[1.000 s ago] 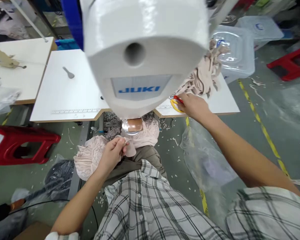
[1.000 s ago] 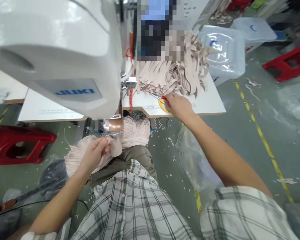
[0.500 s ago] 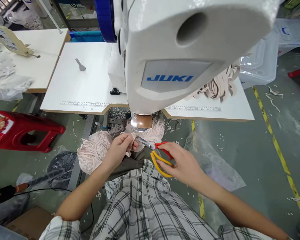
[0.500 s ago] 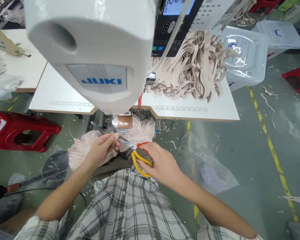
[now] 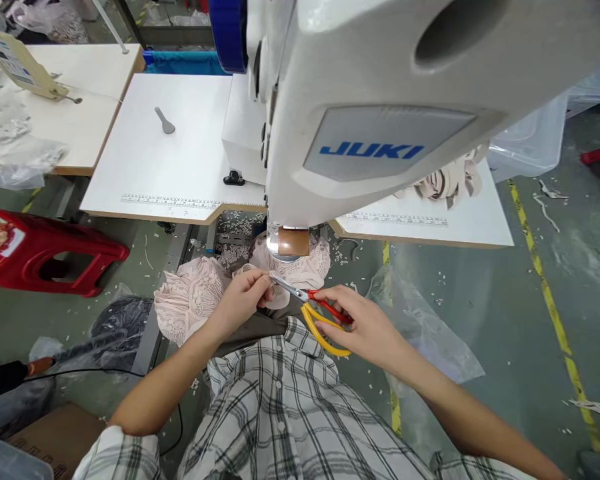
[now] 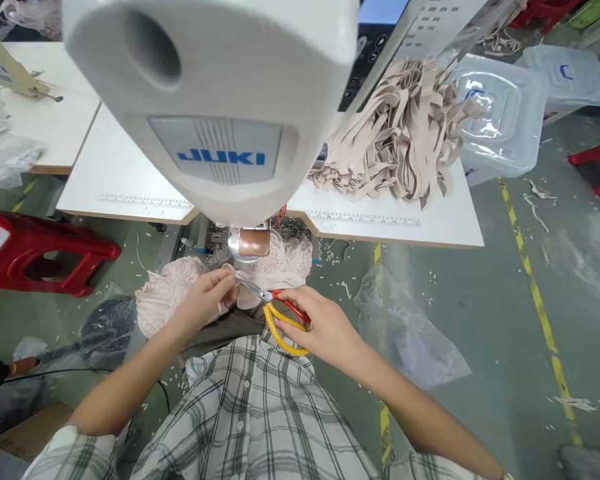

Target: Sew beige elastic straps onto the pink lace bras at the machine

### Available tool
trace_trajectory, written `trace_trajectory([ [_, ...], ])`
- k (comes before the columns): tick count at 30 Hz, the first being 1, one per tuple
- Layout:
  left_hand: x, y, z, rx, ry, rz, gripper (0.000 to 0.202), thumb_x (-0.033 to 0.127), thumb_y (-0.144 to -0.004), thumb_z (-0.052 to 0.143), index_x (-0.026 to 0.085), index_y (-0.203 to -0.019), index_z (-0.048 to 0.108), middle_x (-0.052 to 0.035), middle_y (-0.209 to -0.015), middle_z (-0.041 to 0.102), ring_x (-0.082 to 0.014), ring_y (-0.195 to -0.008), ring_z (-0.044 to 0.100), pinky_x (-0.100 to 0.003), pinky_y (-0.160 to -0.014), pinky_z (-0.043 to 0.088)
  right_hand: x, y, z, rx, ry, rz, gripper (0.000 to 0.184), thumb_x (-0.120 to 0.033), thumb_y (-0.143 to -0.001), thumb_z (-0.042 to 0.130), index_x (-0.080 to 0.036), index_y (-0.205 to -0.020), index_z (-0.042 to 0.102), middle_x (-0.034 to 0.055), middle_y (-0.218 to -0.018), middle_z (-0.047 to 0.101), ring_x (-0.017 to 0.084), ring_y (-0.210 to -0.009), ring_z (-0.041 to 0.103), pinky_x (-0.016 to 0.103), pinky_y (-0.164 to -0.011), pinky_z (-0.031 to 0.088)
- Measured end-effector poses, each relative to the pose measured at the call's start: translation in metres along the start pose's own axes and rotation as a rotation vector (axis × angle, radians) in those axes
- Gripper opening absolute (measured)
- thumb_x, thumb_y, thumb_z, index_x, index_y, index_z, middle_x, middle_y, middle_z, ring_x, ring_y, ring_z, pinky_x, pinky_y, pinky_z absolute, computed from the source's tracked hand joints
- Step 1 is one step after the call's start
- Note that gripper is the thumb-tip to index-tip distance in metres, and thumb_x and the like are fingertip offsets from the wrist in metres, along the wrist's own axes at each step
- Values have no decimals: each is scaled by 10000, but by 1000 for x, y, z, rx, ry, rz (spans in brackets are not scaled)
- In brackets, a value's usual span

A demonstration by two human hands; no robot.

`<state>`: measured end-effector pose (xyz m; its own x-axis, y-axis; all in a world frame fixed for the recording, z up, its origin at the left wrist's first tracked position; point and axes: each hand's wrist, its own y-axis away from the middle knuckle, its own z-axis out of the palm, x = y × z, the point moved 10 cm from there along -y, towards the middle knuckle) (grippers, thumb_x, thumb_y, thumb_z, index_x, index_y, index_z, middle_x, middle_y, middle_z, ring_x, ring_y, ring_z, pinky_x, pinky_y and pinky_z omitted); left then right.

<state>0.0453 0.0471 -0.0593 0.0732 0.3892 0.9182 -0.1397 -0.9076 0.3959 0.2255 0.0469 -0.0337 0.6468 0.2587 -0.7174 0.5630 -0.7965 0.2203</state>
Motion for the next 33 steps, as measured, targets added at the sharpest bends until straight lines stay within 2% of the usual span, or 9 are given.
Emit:
trace_trajectory([
  [4,3,0,0,13,-22,-9,364,327,-966,468,173,-641,524,34,-615,504,-108,-579,456,-231,-572,361,4,-4,1,-17,-17,56,376,-280,-805,645,-258,-1177,590,41,-1011,656,160,-703,600,303,-628,511],
  [9,3,-1,-1,29,-47,-12,365,308,-964,457,170,-633,525,33,-607,506,-105,-574,457,-228,-572,359,11,-5,7,-44,-71,102,342,-338,-862,618,-287,-1200,608,40,-1066,666,167,-756,616,289,-621,484],
  [12,0,-1,-2,27,-13,-13,363,305,-947,476,170,-614,520,30,-594,496,-106,-570,455,-232,-573,357,17,-3,6,-26,-95,113,322,-352,-861,635,-294,-1178,636,31,-990,671,167,-732,603,294,-634,478],
  [17,-18,-4,-1,-57,360,-67,210,233,-869,496,154,-705,600,9,-641,539,-95,-560,422,-226,-552,324,33,8,-2,67,-149,157,286,-334,-841,627,-279,-1121,630,15,-852,613,149,-648,550,276,-577,458],
  [19,-25,-5,1,-87,514,-105,190,267,-858,533,137,-774,644,12,-619,517,-82,-525,375,-218,-511,274,32,11,-3,78,-130,128,348,-286,-801,638,-276,-1145,586,19,-892,596,150,-671,542,281,-594,469],
  [22,-33,-8,-3,-42,593,-123,278,384,-856,630,120,-774,654,49,-539,418,-63,-478,302,-208,-475,216,22,9,1,41,-76,61,463,-235,-749,653,-283,-1190,521,28,-997,583,154,-719,537,307,-655,489],
  [24,-34,-8,-7,4,608,-112,308,416,-838,678,129,-738,632,68,-518,375,-56,-470,286,-200,-472,212,15,5,6,18,-58,45,460,-246,-747,657,-280,-1183,514,35,-1027,581,161,-739,541,320,-675,493],
  [27,-28,-7,-13,72,569,-64,342,416,-829,713,146,-673,573,61,-533,415,-53,-488,329,-187,-482,245,7,-6,13,0,-66,44,433,-283,-757,662,-265,-1168,528,51,-1051,590,178,-778,558,330,-688,494],
  [33,-11,0,-23,155,262,19,351,407,-892,639,162,-660,542,29,-605,523,-81,-558,445,-204,-556,370,1,-27,23,-4,-138,52,450,-292,-760,678,-272,-1188,543,46,-1097,623,170,-783,581,315,-687,495],
])
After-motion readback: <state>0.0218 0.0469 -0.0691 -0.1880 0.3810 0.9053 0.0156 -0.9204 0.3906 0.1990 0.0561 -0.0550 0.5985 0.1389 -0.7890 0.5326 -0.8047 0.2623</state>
